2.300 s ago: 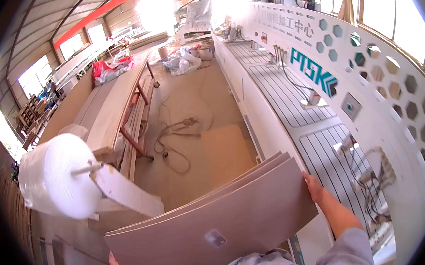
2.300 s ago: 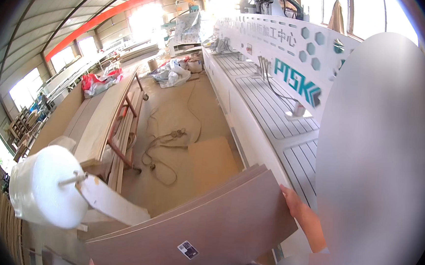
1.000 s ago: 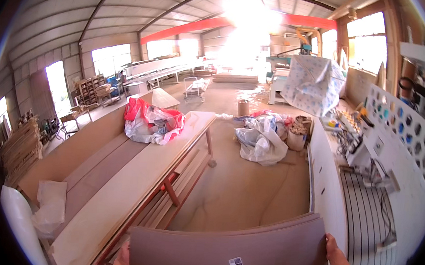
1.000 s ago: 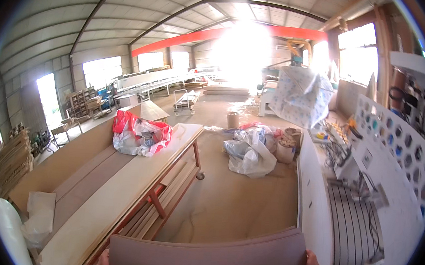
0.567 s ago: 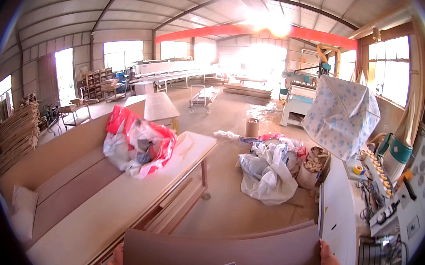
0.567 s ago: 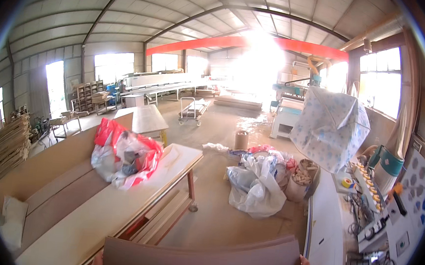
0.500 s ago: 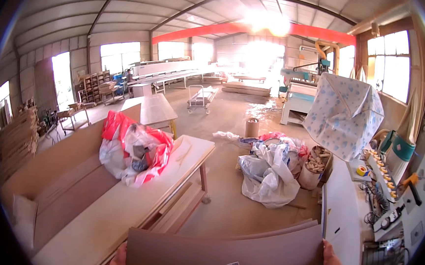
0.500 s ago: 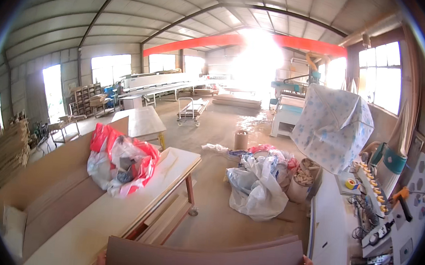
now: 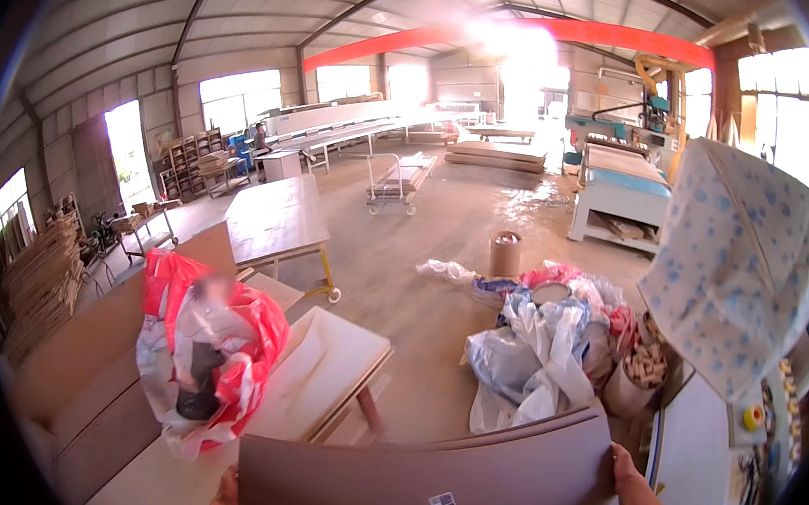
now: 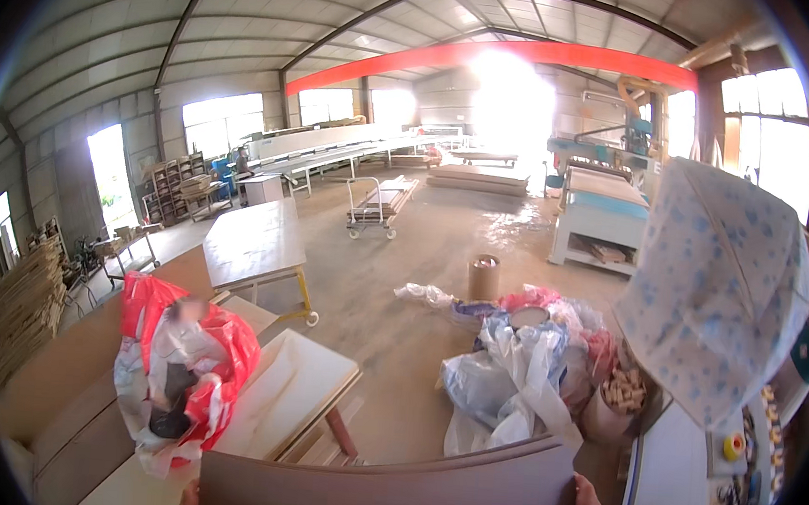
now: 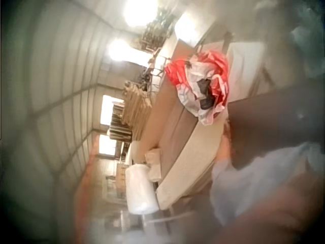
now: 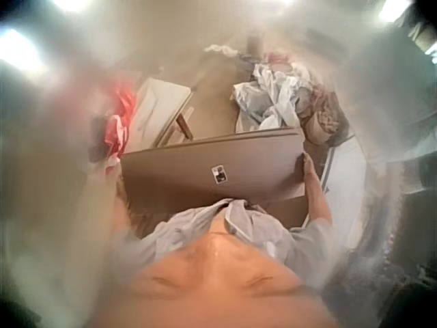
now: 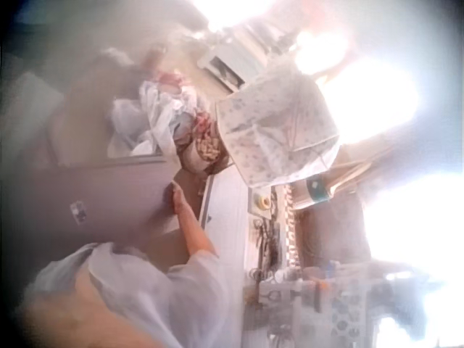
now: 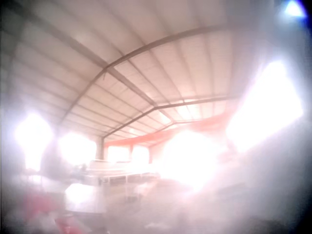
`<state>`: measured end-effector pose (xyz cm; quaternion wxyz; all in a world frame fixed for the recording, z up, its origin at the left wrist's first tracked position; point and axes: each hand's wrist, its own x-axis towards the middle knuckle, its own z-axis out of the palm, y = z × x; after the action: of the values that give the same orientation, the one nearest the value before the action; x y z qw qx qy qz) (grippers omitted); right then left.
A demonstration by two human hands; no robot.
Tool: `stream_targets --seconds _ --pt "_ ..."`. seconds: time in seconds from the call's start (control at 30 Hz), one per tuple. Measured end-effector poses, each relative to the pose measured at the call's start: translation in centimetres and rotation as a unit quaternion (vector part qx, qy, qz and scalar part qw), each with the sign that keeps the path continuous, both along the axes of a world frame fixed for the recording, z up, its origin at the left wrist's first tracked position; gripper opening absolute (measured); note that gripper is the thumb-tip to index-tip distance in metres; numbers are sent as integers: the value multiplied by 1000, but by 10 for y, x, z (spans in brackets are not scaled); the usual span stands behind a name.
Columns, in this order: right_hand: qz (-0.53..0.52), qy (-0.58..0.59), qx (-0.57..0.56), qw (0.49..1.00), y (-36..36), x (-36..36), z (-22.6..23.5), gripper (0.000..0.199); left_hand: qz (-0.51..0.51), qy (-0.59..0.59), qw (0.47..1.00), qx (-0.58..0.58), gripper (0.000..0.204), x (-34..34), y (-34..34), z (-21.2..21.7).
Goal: The person repeatedly sands the edges of large rectangular wood panels using a stationary edge sander. The person picks up each panel, runs its edges against the sander, flips the panel to sand the opposite side, and then places the panel on a nearby table or stack.
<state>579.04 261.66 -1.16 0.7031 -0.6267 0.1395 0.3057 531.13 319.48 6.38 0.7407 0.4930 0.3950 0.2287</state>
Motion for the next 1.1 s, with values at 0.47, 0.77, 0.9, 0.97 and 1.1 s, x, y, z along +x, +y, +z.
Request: stream_targets --seconds 0.47,0.77,0.9,0.97,1.1 --pt "68 0 4 998 272 483 -42 58 73 -2 997 -11 49 393 227 -17" --pt "28 -18 13 999 458 751 -77 55 69 -4 998 7 47 658 390 -5" --pt "99 49 13 994 582 860 -37 55 123 7 992 11 47 742 450 -2" --pt "120 37 9 992 613 945 -51 56 134 -8 991 1 46 792 481 -9" --pt "159 -11 14 987 736 1049 -41 58 155 -11 988 -4 46 881 552 -16"
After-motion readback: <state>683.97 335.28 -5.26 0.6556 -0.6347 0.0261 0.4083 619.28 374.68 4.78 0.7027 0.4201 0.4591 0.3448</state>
